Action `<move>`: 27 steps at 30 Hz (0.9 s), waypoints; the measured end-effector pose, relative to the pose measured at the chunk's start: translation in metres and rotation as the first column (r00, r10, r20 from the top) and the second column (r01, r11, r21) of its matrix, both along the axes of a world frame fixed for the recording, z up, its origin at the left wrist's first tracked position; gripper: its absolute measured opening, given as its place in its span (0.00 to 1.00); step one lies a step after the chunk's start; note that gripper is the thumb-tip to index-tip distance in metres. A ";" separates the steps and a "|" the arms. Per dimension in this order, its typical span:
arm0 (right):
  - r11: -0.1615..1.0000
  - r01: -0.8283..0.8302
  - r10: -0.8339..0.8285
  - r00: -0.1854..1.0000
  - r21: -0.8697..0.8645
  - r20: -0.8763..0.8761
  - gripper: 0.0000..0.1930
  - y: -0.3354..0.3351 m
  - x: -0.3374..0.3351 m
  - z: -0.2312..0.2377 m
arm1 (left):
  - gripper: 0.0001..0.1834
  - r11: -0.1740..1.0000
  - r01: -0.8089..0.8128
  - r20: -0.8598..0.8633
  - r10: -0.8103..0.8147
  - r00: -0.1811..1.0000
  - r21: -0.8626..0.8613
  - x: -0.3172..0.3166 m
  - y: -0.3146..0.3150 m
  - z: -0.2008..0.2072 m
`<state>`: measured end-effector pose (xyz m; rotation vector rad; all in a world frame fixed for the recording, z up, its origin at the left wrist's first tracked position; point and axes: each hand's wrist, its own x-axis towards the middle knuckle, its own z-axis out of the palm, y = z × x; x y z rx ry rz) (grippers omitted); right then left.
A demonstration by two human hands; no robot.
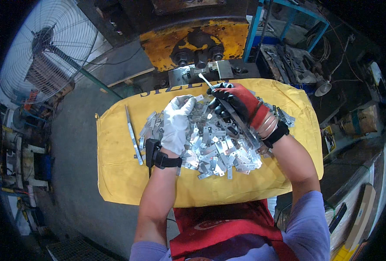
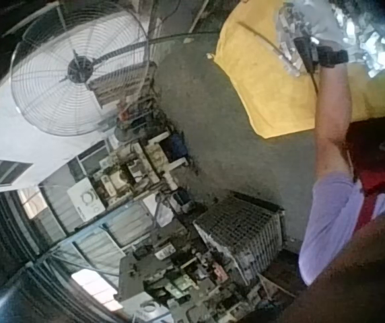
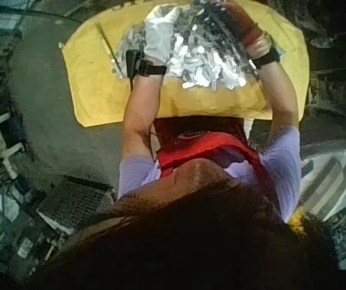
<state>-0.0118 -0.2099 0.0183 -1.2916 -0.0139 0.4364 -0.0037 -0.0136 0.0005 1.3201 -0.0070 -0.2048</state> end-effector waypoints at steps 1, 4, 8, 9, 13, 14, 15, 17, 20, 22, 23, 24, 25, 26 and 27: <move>0.998 0.016 -0.016 1.000 -0.054 0.008 0.18 0.000 0.001 0.000 | 0.10 1.000 0.004 0.002 -0.004 1.000 0.001 0.000 -0.001 -0.001; 0.993 0.103 -0.109 0.990 0.066 0.094 0.15 0.006 0.013 -0.001 | 0.09 0.999 0.003 -0.007 -0.003 1.000 -0.035 0.000 -0.002 -0.002; 0.992 0.096 -0.106 0.985 0.078 0.138 0.17 0.010 0.022 -0.002 | 0.09 0.998 -0.033 0.003 0.033 0.999 -0.046 0.000 0.000 0.000; 0.992 0.115 -0.121 0.981 0.046 0.152 0.16 0.011 0.014 0.001 | 0.08 0.995 -0.053 -0.021 0.052 0.998 -0.079 0.000 0.001 0.000; 1.000 0.022 -0.022 0.996 0.000 0.085 0.15 0.017 -0.033 0.020 | 0.09 0.982 -0.156 -0.057 0.151 0.987 -0.105 0.004 0.008 0.002; 0.999 0.043 -0.042 0.995 -0.011 0.093 0.14 0.011 -0.043 0.013 | 0.09 0.980 -0.167 -0.064 0.161 0.985 -0.106 0.006 0.007 0.003; 0.998 0.063 -0.061 0.993 -0.021 0.101 0.13 0.009 -0.048 0.008 | 0.09 0.975 -0.162 -0.082 0.150 0.985 -0.154 0.006 0.006 0.006; 0.999 0.037 -0.038 0.998 0.005 0.041 0.13 0.018 -0.052 0.018 | 0.09 0.954 -0.202 -0.123 0.179 0.976 -0.222 0.006 0.007 0.007; 0.999 0.024 -0.021 0.996 -0.031 0.086 0.13 0.020 -0.050 0.015 | 0.09 0.950 -0.228 -0.137 0.202 0.970 -0.213 0.001 0.009 0.019; 0.998 0.025 -0.023 0.999 0.060 -0.045 0.12 0.021 -0.052 0.014 | 0.09 0.951 -0.223 -0.129 0.198 0.972 -0.215 0.003 0.010 0.017; 0.998 0.026 -0.023 0.999 0.064 -0.046 0.12 0.022 -0.052 0.013 | 0.09 0.951 -0.217 -0.123 0.194 0.973 -0.220 0.004 0.010 0.014; 0.998 0.044 -0.043 0.999 0.050 -0.028 0.12 0.024 -0.052 0.013 | 0.09 0.952 -0.217 -0.123 0.193 0.973 -0.216 0.004 0.011 0.012; 0.997 0.068 -0.068 0.998 0.034 -0.010 0.12 0.025 -0.054 0.013 | 0.09 0.965 -0.193 -0.102 0.176 0.979 -0.180 0.005 0.011 0.011; 0.997 0.075 -0.074 0.997 0.036 -0.012 0.12 0.026 -0.054 0.014 | 0.09 0.975 -0.168 -0.081 0.158 0.984 -0.144 0.005 0.011 0.010; 0.999 0.046 -0.046 0.999 0.008 -0.012 0.12 0.026 -0.054 0.016 | 0.09 0.976 -0.162 -0.083 0.152 0.985 -0.142 0.005 0.011 0.009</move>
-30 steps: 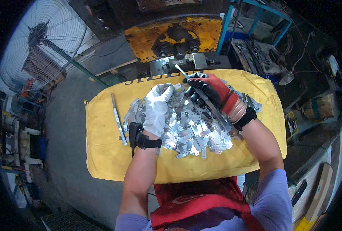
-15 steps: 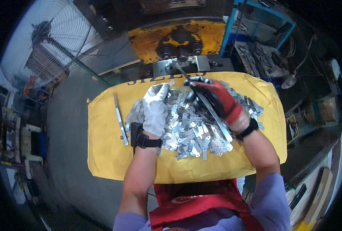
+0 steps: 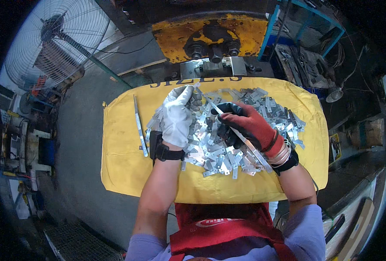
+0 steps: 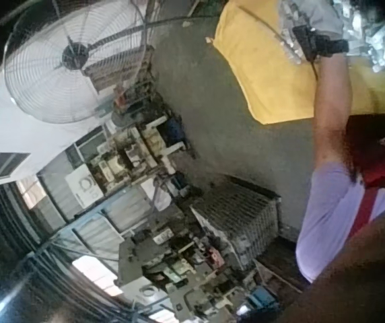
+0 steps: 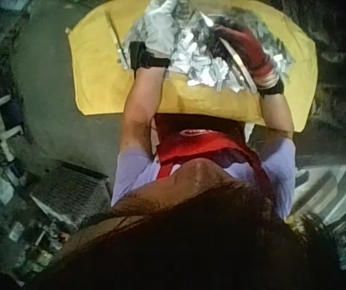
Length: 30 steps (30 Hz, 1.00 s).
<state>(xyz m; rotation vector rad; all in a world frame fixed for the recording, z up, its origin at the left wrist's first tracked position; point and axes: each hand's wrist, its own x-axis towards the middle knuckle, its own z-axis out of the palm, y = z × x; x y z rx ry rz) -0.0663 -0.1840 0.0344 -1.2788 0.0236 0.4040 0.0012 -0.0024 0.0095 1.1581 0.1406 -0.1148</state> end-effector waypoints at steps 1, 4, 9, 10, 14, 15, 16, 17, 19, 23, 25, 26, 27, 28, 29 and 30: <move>0.999 -0.032 0.032 0.999 -0.028 0.000 0.12 0.000 0.001 0.001 | 0.08 0.999 0.026 -0.009 -0.027 1.000 -0.028 0.000 0.000 0.000; 0.997 -0.055 0.055 0.998 -0.058 -0.001 0.12 -0.005 0.002 -0.004 | 0.09 0.997 0.041 0.005 -0.041 0.999 -0.058 0.001 -0.002 -0.004; 0.995 0.064 -0.049 0.979 -0.072 0.200 0.12 -0.010 0.012 -0.026 | 0.09 0.998 0.010 0.008 -0.009 1.000 -0.061 0.001 -0.002 -0.004; 0.984 0.131 -0.075 0.919 -0.120 0.388 0.12 -0.011 0.017 -0.027 | 0.09 0.999 -0.001 -0.013 0.001 1.000 -0.045 0.001 -0.001 -0.004; 0.974 0.085 0.007 0.915 -0.210 0.403 0.12 -0.018 0.036 -0.021 | 0.10 0.998 0.015 -0.032 -0.017 0.999 -0.054 0.000 -0.003 -0.004; 0.968 0.089 0.014 0.913 -0.233 0.409 0.12 -0.020 0.042 -0.024 | 0.10 0.998 0.025 -0.027 -0.026 0.999 -0.055 -0.001 -0.004 -0.003; 0.962 0.088 0.028 0.909 -0.257 0.415 0.13 -0.019 0.046 -0.025 | 0.10 0.998 0.025 -0.027 -0.027 0.999 -0.058 0.000 -0.003 -0.005; 0.962 0.088 0.029 0.909 -0.260 0.415 0.13 -0.017 0.049 -0.024 | 0.10 0.999 0.025 -0.008 -0.025 1.000 -0.035 0.001 -0.002 -0.008; 0.996 0.073 -0.079 0.983 0.044 0.168 0.13 -0.012 0.052 -0.021 | 0.10 1.000 0.022 0.010 -0.022 1.000 -0.015 0.003 -0.002 -0.011; 0.993 0.111 -0.115 0.980 0.034 0.160 0.14 -0.009 0.054 -0.025 | 0.10 0.999 0.016 0.003 -0.016 1.000 -0.032 -0.002 -0.003 -0.003; 0.993 0.115 -0.111 0.977 -0.007 0.182 0.15 -0.011 0.054 -0.033 | 0.09 0.999 0.008 -0.013 -0.009 1.000 -0.051 -0.004 -0.004 0.002; 0.992 0.121 -0.108 0.973 -0.049 0.205 0.16 -0.012 0.054 -0.036 | 0.09 0.998 0.019 -0.019 -0.020 1.000 -0.065 -0.004 -0.005 0.003; 0.991 0.122 -0.110 0.973 -0.050 0.204 0.16 -0.012 0.053 -0.037 | 0.09 0.996 0.030 -0.025 -0.032 0.999 -0.078 -0.004 -0.006 0.003; 0.994 0.106 -0.096 0.954 -0.021 0.284 0.17 -0.010 0.052 -0.035 | 0.09 0.997 0.028 -0.024 -0.030 0.999 -0.077 -0.004 -0.005 0.001; 0.996 0.088 -0.084 0.928 0.006 0.363 0.18 -0.008 0.052 -0.035 | 0.10 0.998 0.038 0.007 -0.037 0.999 -0.042 -0.002 -0.004 -0.004; 0.996 0.088 -0.085 0.928 0.009 0.363 0.18 -0.005 0.053 -0.035 | 0.11 0.999 0.046 0.037 -0.046 0.998 -0.007 -0.001 -0.002 -0.007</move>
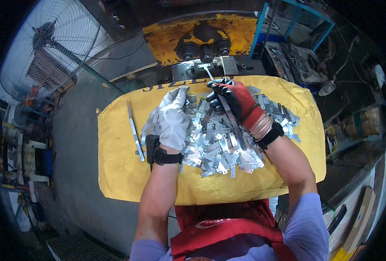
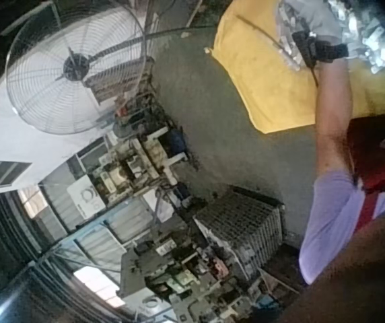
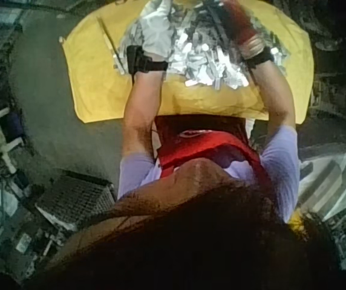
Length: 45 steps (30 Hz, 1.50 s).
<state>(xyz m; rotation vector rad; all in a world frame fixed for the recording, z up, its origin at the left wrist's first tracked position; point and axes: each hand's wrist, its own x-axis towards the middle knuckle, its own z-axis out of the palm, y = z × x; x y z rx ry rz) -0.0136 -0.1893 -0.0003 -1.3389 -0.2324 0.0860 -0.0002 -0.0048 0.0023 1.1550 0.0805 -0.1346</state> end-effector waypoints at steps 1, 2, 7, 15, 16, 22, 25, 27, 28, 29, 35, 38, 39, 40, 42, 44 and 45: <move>0.999 -0.017 0.021 0.997 0.050 -0.069 0.19 0.002 0.002 0.000 | 0.11 1.000 0.004 0.001 -0.004 1.000 -0.001 0.001 0.000 -0.002; 0.994 -0.031 0.045 0.990 0.102 -0.136 0.19 0.003 0.003 0.000 | 0.11 1.000 -0.005 0.003 0.005 1.000 0.010 0.002 0.000 -0.003; 0.977 -0.083 0.121 0.974 0.196 -0.190 0.25 -0.003 0.002 -0.005 | 0.11 0.999 -0.015 -0.012 0.015 1.000 0.046 0.001 -0.004 0.001; 0.928 -0.183 0.265 0.936 0.324 -0.232 0.20 -0.024 -0.028 0.015 | 0.10 0.999 0.023 -0.044 -0.024 0.999 -0.033 -0.001 -0.007 0.000; 0.947 -0.164 0.237 0.936 0.276 -0.259 0.20 -0.025 -0.031 0.017 | 0.10 0.999 0.022 -0.047 -0.023 0.999 -0.031 0.000 -0.007 -0.002; 0.968 -0.022 0.135 0.885 0.248 -0.446 0.18 -0.021 -0.039 0.024 | 0.10 0.997 0.072 0.035 -0.072 0.997 0.012 0.008 -0.003 -0.019; 0.982 0.013 0.070 0.901 0.189 -0.428 0.19 -0.019 -0.036 0.022 | 0.10 0.996 0.085 0.026 -0.085 0.996 -0.005 0.007 -0.002 -0.019; 0.971 -0.076 0.155 0.920 0.224 -0.359 0.18 -0.019 -0.029 0.020 | 0.11 1.000 0.020 0.034 -0.021 0.999 0.022 0.005 -0.002 -0.018; 0.972 -0.075 0.153 0.920 0.222 -0.360 0.18 -0.020 -0.024 0.018 | 0.11 1.000 0.022 0.034 -0.022 0.999 0.020 0.004 -0.002 -0.016; 0.980 -0.107 0.160 0.928 0.169 -0.338 0.18 -0.022 -0.018 0.015 | 0.12 1.000 0.024 0.008 -0.024 1.000 0.007 0.003 -0.002 -0.013; 0.996 -0.068 0.080 0.952 0.051 -0.297 0.17 -0.020 0.015 0.010 | 0.11 0.996 0.080 -0.020 -0.079 0.997 0.044 -0.001 -0.005 -0.004; 0.991 -0.065 0.067 0.998 -0.115 0.013 0.19 -0.026 0.029 0.009 | 0.11 0.996 0.085 -0.001 -0.085 0.996 0.038 0.000 -0.012 -0.002; 0.991 -0.062 0.064 0.998 -0.118 0.015 0.19 -0.029 0.029 0.009 | 0.10 0.998 0.068 0.007 -0.068 0.998 0.000 0.000 -0.015 0.000; 0.993 -0.072 0.074 0.997 -0.096 0.020 0.19 -0.031 0.028 0.009 | 0.10 0.997 0.071 0.013 -0.071 0.997 -0.004 0.002 -0.017 0.000; 0.980 -0.058 0.063 0.998 -0.189 0.021 0.19 -0.024 0.014 0.020 | 0.09 0.986 0.095 0.004 -0.095 0.995 -0.137 0.003 -0.011 -0.001; 0.950 -0.197 0.254 0.940 0.243 -0.229 0.16 -0.025 -0.004 0.013 | 0.10 0.996 0.082 0.060 -0.083 0.995 0.022 0.002 -0.001 0.000; 0.960 -0.063 0.090 0.992 -0.273 0.088 0.16 -0.016 -0.021 0.014 | 0.10 0.980 0.065 0.102 -0.086 0.991 0.190 -0.001 0.005 0.002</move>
